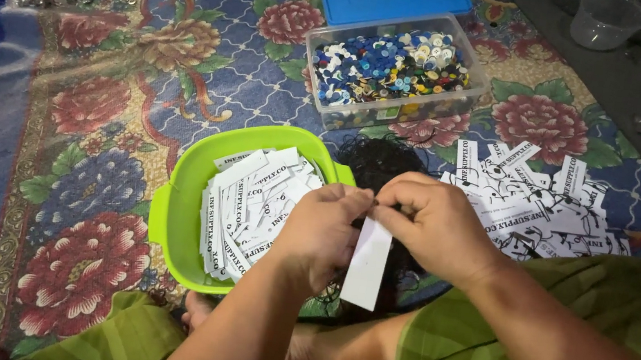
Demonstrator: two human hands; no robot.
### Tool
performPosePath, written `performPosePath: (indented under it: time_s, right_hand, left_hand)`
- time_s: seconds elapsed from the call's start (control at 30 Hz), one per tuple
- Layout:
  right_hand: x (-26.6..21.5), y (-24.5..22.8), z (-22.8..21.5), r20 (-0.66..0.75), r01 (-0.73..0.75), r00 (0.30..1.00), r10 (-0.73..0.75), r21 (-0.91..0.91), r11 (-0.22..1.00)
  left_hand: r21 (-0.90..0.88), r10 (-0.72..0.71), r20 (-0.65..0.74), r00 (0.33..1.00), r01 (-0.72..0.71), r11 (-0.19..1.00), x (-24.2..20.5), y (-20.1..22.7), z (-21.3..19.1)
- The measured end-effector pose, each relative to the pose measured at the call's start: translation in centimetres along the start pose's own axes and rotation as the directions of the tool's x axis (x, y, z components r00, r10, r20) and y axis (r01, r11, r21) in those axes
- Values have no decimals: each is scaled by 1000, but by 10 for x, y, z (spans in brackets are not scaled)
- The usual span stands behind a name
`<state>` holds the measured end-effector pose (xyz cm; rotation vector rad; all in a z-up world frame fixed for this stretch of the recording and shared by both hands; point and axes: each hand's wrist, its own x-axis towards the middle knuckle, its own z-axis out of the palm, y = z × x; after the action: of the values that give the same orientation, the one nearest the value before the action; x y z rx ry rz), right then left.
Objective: The person attaches strings to paper tags by taking tags from a bowl, threading black strings through their holes by hand, and placing the assembled tags into a pile.
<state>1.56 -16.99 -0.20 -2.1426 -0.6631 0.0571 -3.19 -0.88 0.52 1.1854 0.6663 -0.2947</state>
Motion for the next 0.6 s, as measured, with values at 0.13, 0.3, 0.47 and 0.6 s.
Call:
performPosePath:
  time_s: [0.13,0.3,0.47,0.6]
  right_hand:
    - [0,7,3,-10,-75,997,77,148,986]
    - [-3,-7,-3,3,-95,992,129,688,719]
    - [-2,-2,0,139,-222,972,188,794,566]
    - [-5,-25,6,45,-329,944,327,218,919]
  left_hand:
    - [-186,69,168,983,-37,982,6,-12,-8]
    - [175,71,-179,981,-39,984,15,-14,-14]
    - [191,177,-296,939,-124,974,24,-12,-25]
    - [215,214,-264,941,-159,964,26,-13,-17]
